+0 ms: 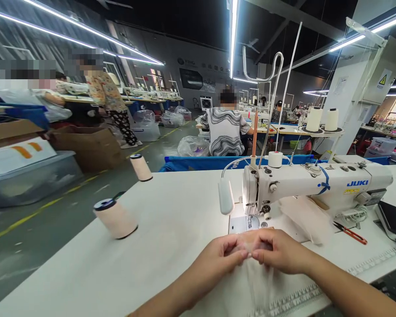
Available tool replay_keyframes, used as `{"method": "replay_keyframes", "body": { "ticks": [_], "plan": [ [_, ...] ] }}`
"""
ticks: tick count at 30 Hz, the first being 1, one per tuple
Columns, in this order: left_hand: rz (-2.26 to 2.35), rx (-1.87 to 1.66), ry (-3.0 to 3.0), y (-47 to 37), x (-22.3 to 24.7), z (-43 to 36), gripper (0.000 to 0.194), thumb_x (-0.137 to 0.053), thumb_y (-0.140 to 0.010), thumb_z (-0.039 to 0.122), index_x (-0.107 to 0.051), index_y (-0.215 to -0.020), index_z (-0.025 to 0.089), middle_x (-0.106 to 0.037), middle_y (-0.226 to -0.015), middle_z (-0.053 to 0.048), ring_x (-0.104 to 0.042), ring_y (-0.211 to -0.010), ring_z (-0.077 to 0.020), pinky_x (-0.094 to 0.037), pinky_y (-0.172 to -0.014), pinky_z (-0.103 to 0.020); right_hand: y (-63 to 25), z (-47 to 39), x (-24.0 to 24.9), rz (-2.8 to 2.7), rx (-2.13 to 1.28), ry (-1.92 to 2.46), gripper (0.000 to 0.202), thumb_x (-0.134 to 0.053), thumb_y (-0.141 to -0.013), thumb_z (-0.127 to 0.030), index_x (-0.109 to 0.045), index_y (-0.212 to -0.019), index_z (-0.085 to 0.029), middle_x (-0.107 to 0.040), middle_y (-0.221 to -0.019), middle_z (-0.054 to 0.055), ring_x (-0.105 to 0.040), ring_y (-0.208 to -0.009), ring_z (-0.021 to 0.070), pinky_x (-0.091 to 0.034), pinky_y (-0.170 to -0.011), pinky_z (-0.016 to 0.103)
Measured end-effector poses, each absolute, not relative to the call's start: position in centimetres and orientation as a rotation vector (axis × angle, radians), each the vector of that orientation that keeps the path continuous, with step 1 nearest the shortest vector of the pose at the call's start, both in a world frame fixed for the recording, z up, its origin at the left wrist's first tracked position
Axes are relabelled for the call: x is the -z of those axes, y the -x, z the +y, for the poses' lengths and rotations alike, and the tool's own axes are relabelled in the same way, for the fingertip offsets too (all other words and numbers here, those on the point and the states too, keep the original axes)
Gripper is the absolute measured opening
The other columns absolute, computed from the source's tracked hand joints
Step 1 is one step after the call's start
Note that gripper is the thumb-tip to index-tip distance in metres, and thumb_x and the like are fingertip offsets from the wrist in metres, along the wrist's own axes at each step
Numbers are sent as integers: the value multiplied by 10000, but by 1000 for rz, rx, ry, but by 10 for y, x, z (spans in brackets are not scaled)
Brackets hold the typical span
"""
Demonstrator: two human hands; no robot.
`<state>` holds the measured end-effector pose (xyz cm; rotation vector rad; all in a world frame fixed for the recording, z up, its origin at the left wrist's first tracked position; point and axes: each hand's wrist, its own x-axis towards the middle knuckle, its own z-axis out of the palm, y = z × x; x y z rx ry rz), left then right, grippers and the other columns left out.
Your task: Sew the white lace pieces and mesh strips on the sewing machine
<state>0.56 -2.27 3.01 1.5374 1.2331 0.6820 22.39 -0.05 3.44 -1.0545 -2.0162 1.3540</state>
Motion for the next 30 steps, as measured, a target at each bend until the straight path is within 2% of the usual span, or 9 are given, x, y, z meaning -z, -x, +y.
{"method": "replay_keyframes", "body": {
  "ticks": [2, 6, 9, 13, 17, 19, 22, 26, 30],
  "plan": [
    [1230, -658, -1493, -7, -30, -11, 455, -685, -776, 622, -477, -695, 225, -447, -636, 60, -406, -620, -138, -318, -575, -254, -222, 11, -33, -2038, -1287, 1070, 159, -739, -847, -181, -595, -786, -214, -568, -721, -55, -529, -690, 128, -402, -616, 207],
    [1277, -640, -1430, -11, -33, -2, 457, -681, -738, 648, -499, -702, 230, -430, -608, 66, -412, -600, -146, -345, -563, -265, -213, 23, -24, -1950, -1275, 1127, 81, -712, -889, -214, -636, -918, -223, -605, -809, -40, -554, -748, 139, -438, -681, 226],
    [1284, -651, -1444, -11, -32, -3, 446, -662, -747, 647, -528, -700, 224, -423, -623, 60, -397, -603, -147, -335, -553, -266, -208, 23, -15, -1894, -1289, 1134, 48, -670, -894, -197, -625, -898, -214, -591, -806, -40, -538, -724, 133, -419, -658, 227],
    [1282, -643, -1556, -7, -24, -4, 435, -608, -813, 633, -611, -727, 207, -484, -677, 25, -444, -644, -169, -341, -568, -269, -207, 20, -9, -1883, -1307, 1088, 53, -660, -894, -226, -615, -867, -219, -568, -735, -44, -525, -698, 144, -399, -625, 230],
    [1305, -699, -1615, -4, -11, -5, 411, -581, -890, 615, -690, -838, 222, -545, -706, 12, -460, -635, -170, -348, -555, -259, -208, 18, -7, -1859, -1297, 1081, 70, -657, -887, -222, -601, -847, -229, -550, -698, -50, -496, -652, 142, -377, -580, 229],
    [1324, -746, -1609, -5, -7, -6, 374, -594, -891, 597, -694, -884, 237, -573, -721, 11, -473, -627, -172, -365, -553, -257, -207, 17, -7, -1852, -1288, 1077, 63, -658, -894, -225, -611, -852, -227, -552, -701, -52, -479, -630, 133, -373, -570, 227],
    [1348, -768, -1561, -6, -6, -8, 349, -617, -852, 579, -664, -816, 235, -582, -711, 11, -483, -620, -172, -380, -555, -263, -207, 17, -7, -1865, -1266, 1057, 59, -660, -902, -220, -640, -847, -220, -554, -695, -56, -459, -609, 121, -370, -569, 224],
    [1394, -776, -1489, -5, -6, -9, 330, -641, -793, 557, -602, -749, 232, -499, -660, 38, -439, -599, -157, -369, -550, -262, -208, 15, -8, -1912, -1167, 1051, 50, -684, -898, -210, -676, -850, -220, -591, -704, -50, -484, -622, 125, -381, -582, 229],
    [1400, -800, -1467, -5, -2, -9, 300, -640, -798, 536, -576, -820, 244, -372, -625, 79, -359, -574, -138, -325, -529, -244, -208, 14, -9, -1943, -1052, 1058, 64, -699, -895, -203, -683, -838, -226, -601, -691, -55, -523, -644, 134, -417, -645, 246]
  ]
}}
